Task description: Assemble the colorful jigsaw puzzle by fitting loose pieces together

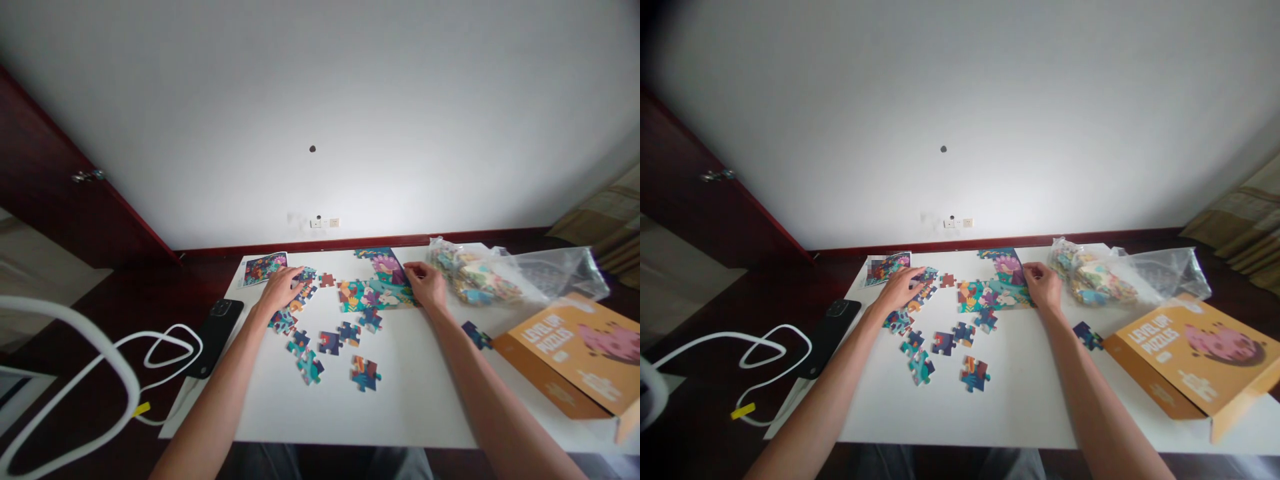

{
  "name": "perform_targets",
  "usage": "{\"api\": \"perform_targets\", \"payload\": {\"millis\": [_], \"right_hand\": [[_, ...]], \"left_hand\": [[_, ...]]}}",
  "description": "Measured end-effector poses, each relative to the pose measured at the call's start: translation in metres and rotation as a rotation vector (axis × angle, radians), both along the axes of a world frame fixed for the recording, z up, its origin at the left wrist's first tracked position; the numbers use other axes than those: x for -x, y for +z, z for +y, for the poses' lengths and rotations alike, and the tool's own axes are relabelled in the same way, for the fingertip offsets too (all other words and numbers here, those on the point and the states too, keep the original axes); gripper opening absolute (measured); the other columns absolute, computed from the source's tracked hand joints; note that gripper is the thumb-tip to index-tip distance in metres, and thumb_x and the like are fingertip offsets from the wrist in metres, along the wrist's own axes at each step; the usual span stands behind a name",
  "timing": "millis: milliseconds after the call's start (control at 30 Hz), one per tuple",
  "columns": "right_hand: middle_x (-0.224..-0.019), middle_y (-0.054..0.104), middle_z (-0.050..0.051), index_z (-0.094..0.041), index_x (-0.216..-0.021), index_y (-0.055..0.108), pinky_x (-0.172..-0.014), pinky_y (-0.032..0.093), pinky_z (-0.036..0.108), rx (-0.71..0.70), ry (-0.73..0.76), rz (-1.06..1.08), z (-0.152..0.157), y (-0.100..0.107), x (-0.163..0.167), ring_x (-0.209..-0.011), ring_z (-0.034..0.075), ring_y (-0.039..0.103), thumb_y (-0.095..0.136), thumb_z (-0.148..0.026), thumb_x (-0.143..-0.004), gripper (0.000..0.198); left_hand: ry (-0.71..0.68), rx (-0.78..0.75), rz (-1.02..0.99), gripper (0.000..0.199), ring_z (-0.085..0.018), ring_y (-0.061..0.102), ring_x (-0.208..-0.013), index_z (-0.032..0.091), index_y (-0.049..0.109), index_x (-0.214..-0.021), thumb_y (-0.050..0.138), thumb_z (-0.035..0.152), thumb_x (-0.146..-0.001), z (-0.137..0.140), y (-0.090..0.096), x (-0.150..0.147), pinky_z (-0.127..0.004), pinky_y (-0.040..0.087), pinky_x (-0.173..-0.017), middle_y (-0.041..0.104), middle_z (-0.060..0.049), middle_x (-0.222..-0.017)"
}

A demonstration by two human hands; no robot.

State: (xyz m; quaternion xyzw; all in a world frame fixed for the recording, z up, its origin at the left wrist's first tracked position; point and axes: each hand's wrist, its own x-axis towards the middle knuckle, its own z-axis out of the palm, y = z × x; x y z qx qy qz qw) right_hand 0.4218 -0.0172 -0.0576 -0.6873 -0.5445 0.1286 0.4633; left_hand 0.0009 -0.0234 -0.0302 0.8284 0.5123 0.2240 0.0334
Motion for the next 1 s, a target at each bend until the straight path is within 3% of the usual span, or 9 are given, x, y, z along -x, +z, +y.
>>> {"api": "perform_targets", "payload": {"millis": [167, 300, 433, 667, 800, 1000], "right_hand": [[-0.084, 0.078, 0.008, -0.019, -0.097, 0.081, -0.071, 0.048, 0.033, 0.004, 0.004, -0.003, 0.0, -0.001, 0.0, -0.079, 0.025, 0.07, 0.059, -0.042, -0.08, 0.036], [-0.083, 0.077, 0.008, -0.018, -0.098, 0.08, -0.07, 0.048, 0.032, 0.005, 0.01, 0.006, -0.002, 0.002, 0.002, -0.078, 0.024, 0.069, 0.058, -0.041, -0.081, 0.037], [-0.081, 0.077, 0.008, -0.017, -0.097, 0.08, -0.071, 0.049, 0.032, 0.018, 0.022, 0.001, -0.004, 0.006, 0.005, -0.075, 0.023, 0.068, 0.057, -0.041, -0.081, 0.037], [-0.08, 0.076, 0.007, -0.018, -0.097, 0.079, -0.071, 0.049, 0.032, 0.04, 0.037, -0.026, -0.004, 0.006, 0.006, -0.075, 0.023, 0.068, 0.056, -0.042, -0.082, 0.036], [-0.081, 0.076, 0.006, -0.019, -0.098, 0.079, -0.072, 0.047, 0.032, 0.043, 0.049, -0.029, -0.005, 0.006, 0.006, -0.075, 0.022, 0.067, 0.056, -0.041, -0.083, 0.035], [-0.079, 0.074, 0.005, -0.02, -0.096, 0.078, -0.071, 0.047, 0.031, 0.056, 0.056, -0.039, -0.005, 0.006, 0.007, -0.074, 0.022, 0.066, 0.057, -0.042, -0.084, 0.033]], "left_hand": [[0.02, -0.007, -0.056, 0.042, -0.026, 0.069, -0.111, 0.023, 0.069, -0.131, 0.072, 0.031, -0.09, 0.001, 0.003, 0.002, -0.042, 0.05, -0.103, 0.076, -0.007, -0.12], [0.029, -0.112, -0.127, 0.034, -0.025, 0.069, -0.112, 0.024, 0.073, -0.122, 0.074, 0.038, -0.09, 0.002, 0.013, -0.009, -0.044, 0.045, -0.111, 0.076, -0.006, -0.122], [-0.001, -0.119, -0.175, 0.033, -0.025, 0.067, -0.111, 0.027, 0.074, -0.122, 0.074, 0.038, -0.091, 0.005, 0.02, -0.042, -0.042, 0.047, -0.105, 0.077, -0.005, -0.12], [-0.055, -0.023, -0.057, 0.037, -0.027, 0.063, -0.112, 0.028, 0.073, -0.125, 0.076, 0.037, -0.09, 0.011, 0.009, -0.096, -0.041, 0.049, -0.097, 0.077, -0.005, -0.116], [-0.006, -0.034, -0.028, 0.043, -0.03, 0.059, -0.119, 0.026, 0.069, -0.131, 0.076, 0.035, -0.089, 0.005, 0.006, -0.088, -0.044, 0.046, -0.101, 0.072, -0.006, -0.13], [-0.054, 0.036, 0.022, 0.037, -0.028, 0.064, -0.111, 0.027, 0.071, -0.128, 0.072, 0.029, -0.091, -0.004, 0.002, -0.062, -0.044, 0.046, -0.099, 0.076, -0.005, -0.121]]}}
